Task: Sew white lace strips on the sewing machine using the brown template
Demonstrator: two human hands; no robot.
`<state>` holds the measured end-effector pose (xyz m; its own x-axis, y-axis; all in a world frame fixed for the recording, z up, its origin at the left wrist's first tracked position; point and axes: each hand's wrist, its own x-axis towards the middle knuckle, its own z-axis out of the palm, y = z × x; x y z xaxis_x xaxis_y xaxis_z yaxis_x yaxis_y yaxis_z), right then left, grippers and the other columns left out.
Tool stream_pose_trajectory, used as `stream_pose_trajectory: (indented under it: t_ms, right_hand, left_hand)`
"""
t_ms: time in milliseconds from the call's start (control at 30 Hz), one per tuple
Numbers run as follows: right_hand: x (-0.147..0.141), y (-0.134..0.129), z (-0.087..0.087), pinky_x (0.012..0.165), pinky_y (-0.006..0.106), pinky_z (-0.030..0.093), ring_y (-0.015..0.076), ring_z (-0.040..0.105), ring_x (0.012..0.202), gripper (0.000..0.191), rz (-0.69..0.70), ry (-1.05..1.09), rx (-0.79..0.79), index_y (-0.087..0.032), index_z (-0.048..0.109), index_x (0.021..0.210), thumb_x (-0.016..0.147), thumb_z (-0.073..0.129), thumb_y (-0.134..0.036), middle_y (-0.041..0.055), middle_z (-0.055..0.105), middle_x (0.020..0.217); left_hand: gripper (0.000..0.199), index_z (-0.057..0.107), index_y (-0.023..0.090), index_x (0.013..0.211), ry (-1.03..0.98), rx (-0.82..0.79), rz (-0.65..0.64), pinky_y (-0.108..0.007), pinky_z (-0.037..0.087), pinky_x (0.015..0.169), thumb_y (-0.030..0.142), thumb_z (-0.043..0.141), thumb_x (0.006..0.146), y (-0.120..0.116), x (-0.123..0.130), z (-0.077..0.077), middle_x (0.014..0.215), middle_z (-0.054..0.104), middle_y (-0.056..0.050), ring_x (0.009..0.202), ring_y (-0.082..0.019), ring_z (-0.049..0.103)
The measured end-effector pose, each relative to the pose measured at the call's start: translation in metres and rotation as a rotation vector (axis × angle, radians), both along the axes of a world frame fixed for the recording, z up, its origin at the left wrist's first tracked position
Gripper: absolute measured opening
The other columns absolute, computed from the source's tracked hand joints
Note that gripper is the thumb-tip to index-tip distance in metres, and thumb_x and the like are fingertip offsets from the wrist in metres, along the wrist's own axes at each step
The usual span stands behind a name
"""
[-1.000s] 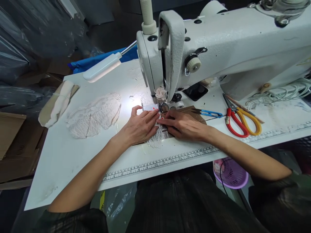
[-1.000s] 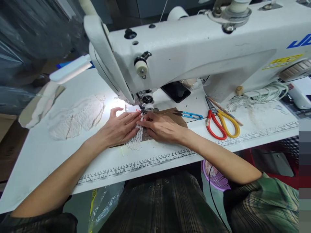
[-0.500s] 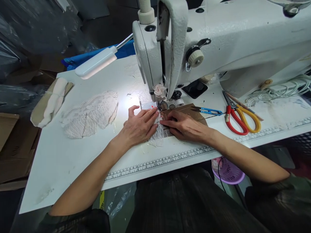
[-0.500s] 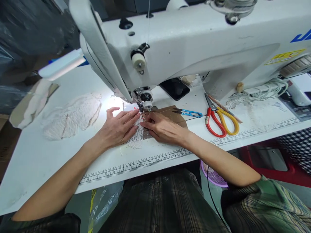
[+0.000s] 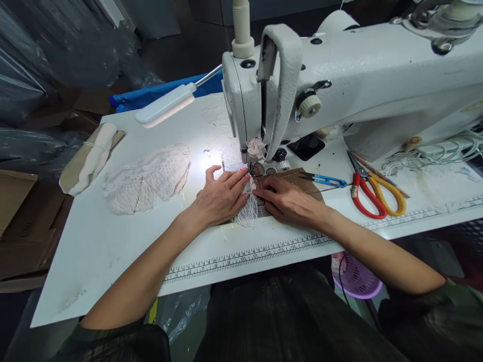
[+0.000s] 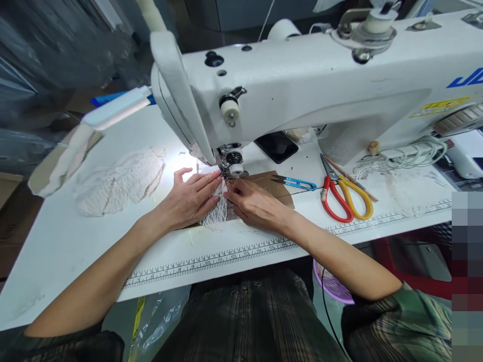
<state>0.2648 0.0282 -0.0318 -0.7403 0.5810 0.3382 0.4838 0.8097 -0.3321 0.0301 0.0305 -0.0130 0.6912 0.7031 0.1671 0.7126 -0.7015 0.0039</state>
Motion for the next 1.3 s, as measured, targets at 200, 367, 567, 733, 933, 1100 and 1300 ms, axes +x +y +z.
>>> stream_pose_trajectory:
  t_ms: [200, 367, 567, 733, 933, 1100, 1300]
  right_hand:
    - [-0.0003, 0.0006, -0.0025, 0.082, 0.044, 0.058, 0.0232, 0.056, 0.092, 0.028, -0.023, 0.052, -0.032, -0.017, 0.063, 0.114, 0.095, 0.043, -0.013, 0.0118, 0.055, 0.102]
    - [-0.0004, 0.0003, -0.0046, 0.081, 0.043, 0.057, 0.0229, 0.056, 0.091, 0.03, -0.039, 0.067, -0.034, -0.015, 0.063, 0.118, 0.097, 0.041, -0.015, 0.0126, 0.054, 0.103]
    - [-0.0004, -0.0006, -0.0047, 0.083, 0.044, 0.056, 0.023, 0.055, 0.091, 0.031, -0.055, 0.079, -0.067, -0.018, 0.063, 0.12, 0.097, 0.041, -0.017, 0.0117, 0.053, 0.103]
    - [-0.0009, -0.0012, -0.0076, 0.081, 0.045, 0.056, 0.0239, 0.055, 0.093, 0.031, -0.067, 0.066, -0.072, -0.017, 0.062, 0.12, 0.096, 0.043, -0.015, 0.0123, 0.053, 0.105]
    - [-0.0019, -0.0023, -0.0088, 0.082, 0.044, 0.057, 0.0237, 0.056, 0.093, 0.033, -0.09, 0.066, -0.08, -0.019, 0.062, 0.122, 0.095, 0.043, -0.015, 0.0114, 0.053, 0.104]
    - [-0.0035, -0.0023, -0.0082, 0.083, 0.045, 0.057, 0.0234, 0.057, 0.092, 0.032, -0.092, 0.089, -0.08, -0.019, 0.062, 0.121, 0.095, 0.043, -0.016, 0.0111, 0.055, 0.103]
    - [-0.0047, -0.0029, -0.0076, 0.086, 0.045, 0.057, 0.0231, 0.06, 0.093, 0.03, -0.106, 0.11, -0.078, -0.02, 0.064, 0.118, 0.095, 0.045, -0.016, 0.0109, 0.056, 0.104]
  left_hand:
    - [0.041, 0.056, 0.018, 0.138, -0.058, -0.013, 0.017, -0.061, 0.025, 0.111, 0.033, 0.038, 0.104, -0.0002, -0.0002, -0.002, 0.148, 0.054, -0.013, 0.123, -0.032, 0.058]
    - [0.042, 0.056, 0.017, 0.138, -0.074, -0.019, 0.003, -0.062, 0.025, 0.113, 0.032, 0.037, 0.104, 0.0028, -0.0011, -0.0025, 0.147, 0.055, -0.013, 0.126, -0.032, 0.057]
    - [0.043, 0.055, 0.016, 0.138, -0.092, -0.026, 0.009, -0.062, 0.024, 0.113, 0.032, 0.036, 0.104, 0.0028, -0.0009, -0.0047, 0.147, 0.055, -0.013, 0.126, -0.031, 0.057]
    - [0.043, 0.055, 0.018, 0.139, -0.105, -0.031, 0.018, -0.062, 0.024, 0.114, 0.032, 0.037, 0.103, 0.0024, -0.0001, -0.0061, 0.147, 0.055, -0.012, 0.128, -0.032, 0.056]
    - [0.043, 0.055, 0.019, 0.14, -0.112, -0.052, 0.017, -0.063, 0.024, 0.114, 0.031, 0.04, 0.102, 0.0019, -0.001, -0.0047, 0.147, 0.055, -0.013, 0.13, -0.032, 0.055]
    - [0.043, 0.056, 0.02, 0.138, -0.117, -0.089, 0.034, -0.063, 0.021, 0.116, 0.033, 0.038, 0.102, 0.0014, -0.0017, -0.0051, 0.149, 0.053, -0.012, 0.132, -0.03, 0.053]
    - [0.044, 0.056, 0.021, 0.139, -0.129, -0.1, 0.051, -0.064, 0.017, 0.118, 0.034, 0.037, 0.102, 0.0003, -0.001, -0.0047, 0.149, 0.053, -0.012, 0.133, -0.03, 0.051]
